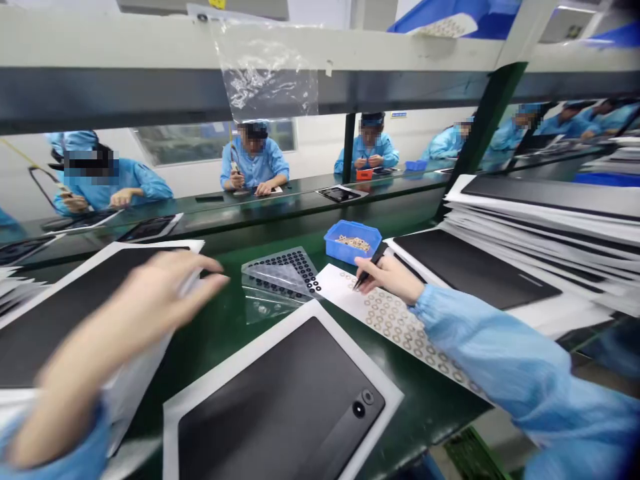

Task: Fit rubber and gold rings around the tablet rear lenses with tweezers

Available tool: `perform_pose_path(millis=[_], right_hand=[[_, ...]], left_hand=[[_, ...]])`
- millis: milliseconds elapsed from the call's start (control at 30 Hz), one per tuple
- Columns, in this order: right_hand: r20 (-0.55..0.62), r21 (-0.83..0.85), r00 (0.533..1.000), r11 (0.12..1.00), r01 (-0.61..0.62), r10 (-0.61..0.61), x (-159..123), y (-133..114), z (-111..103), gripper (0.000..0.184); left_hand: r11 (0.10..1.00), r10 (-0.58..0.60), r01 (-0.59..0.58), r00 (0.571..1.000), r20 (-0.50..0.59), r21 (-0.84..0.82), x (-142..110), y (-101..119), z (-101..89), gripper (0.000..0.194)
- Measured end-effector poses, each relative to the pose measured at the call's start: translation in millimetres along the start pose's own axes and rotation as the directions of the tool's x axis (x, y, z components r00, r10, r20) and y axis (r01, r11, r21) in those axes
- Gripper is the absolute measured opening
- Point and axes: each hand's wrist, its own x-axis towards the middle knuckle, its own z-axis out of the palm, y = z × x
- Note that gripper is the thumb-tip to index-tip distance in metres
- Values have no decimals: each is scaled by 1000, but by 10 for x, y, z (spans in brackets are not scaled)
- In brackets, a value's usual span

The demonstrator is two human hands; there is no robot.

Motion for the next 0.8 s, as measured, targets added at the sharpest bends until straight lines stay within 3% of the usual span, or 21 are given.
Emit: perform_pose_path(millis=[33, 67, 133, 233, 333, 467, 800], right_hand=[[-15, 7, 1000, 1000, 7, -7, 66, 65, -10, 29], [-40, 13, 999, 1000, 21, -20, 132, 140, -11, 22], [-105, 18, 993, 999, 51, -49, 249, 299, 6, 16], [-204, 4, 974, 995, 104, -101, 361, 497, 58, 15], [-254, -30, 953, 986, 163, -165, 422, 585, 115, 18], [-251, -99, 935, 967, 233, -251, 499, 583, 166, 25], [-254, -141, 933, 964, 227, -257, 568, 608, 173, 24]], left_hand=[[986, 151, -145, 986, 74, -76, 80, 363, 224, 32], [956, 279, -256, 945, 171, -145, 162, 681, 461, 29], [895, 428, -380, 878, 216, -233, 326, 1143, 936, 22], [848, 514, -454, 831, 216, -272, 529, 1432, 1525, 26], [845, 514, -457, 837, 186, -278, 622, 1459, 1877, 35], [857, 484, -429, 860, 159, -286, 590, 1429, 2035, 35], [864, 463, -406, 873, 154, -298, 570, 1447, 2036, 31]])
